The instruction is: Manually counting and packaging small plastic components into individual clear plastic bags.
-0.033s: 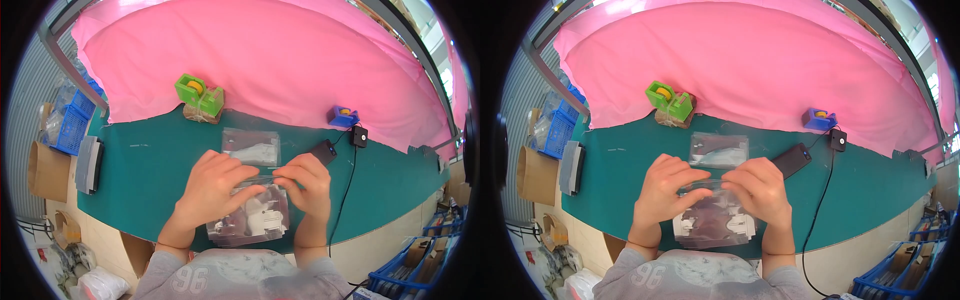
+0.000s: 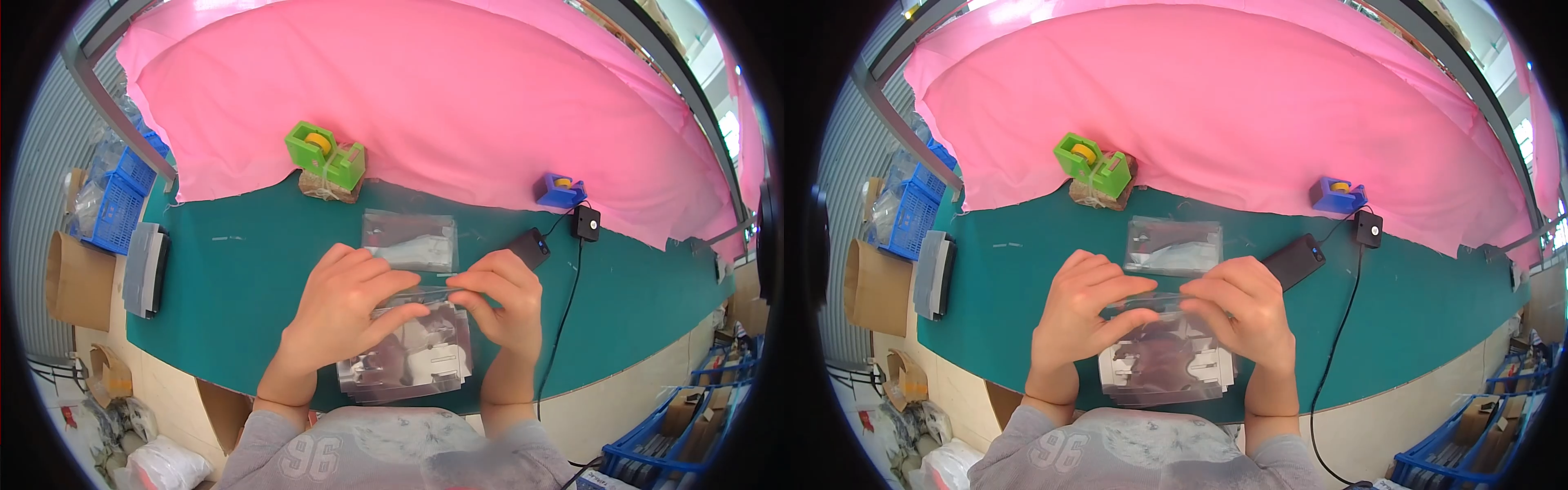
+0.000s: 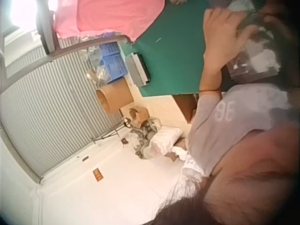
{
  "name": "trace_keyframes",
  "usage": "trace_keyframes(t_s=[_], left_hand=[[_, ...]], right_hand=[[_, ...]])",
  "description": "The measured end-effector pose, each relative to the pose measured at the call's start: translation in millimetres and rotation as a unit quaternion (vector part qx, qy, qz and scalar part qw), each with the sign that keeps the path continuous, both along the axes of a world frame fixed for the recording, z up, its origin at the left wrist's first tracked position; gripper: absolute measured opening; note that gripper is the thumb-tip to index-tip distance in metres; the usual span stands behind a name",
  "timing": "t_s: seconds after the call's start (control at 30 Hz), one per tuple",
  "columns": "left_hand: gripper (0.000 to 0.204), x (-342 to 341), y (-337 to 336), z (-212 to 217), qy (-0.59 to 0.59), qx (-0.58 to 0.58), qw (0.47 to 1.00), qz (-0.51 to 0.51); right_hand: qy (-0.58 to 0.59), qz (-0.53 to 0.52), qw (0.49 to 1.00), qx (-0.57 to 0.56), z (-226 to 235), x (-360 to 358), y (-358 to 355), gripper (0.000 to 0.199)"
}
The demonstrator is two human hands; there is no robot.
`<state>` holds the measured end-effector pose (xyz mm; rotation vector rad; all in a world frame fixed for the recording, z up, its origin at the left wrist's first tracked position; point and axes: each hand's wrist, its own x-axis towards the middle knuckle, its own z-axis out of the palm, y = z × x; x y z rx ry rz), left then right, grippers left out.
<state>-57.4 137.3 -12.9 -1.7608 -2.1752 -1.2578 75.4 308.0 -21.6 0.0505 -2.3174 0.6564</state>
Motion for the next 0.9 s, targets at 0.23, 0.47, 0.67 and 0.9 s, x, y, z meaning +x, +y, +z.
trace_keyframes(t_s=[0.23,0.47,0.67,0.9], left_hand=[[0.017,-7,-4,-3,0.007,0.007,0.999,-0.031],[0.024,-14,-3,-7,-0.122,0.042,0.991,-0.017],[0.045,-10,1,-5,-0.329,0.109,0.938,-0.001],[0.048,-2,1,-5,-0.171,-0.006,0.983,-0.064]], right_hand=[[-0.027,0.038,0.991,-0.126,3,2,-1,0.021],[-0.013,0.022,0.978,-0.206,2,4,4,0.021],[0.003,-0.015,0.941,-0.337,-8,-1,4,0.021],[-0.103,-0.057,0.992,-0.051,-5,-7,-4,0.023]])
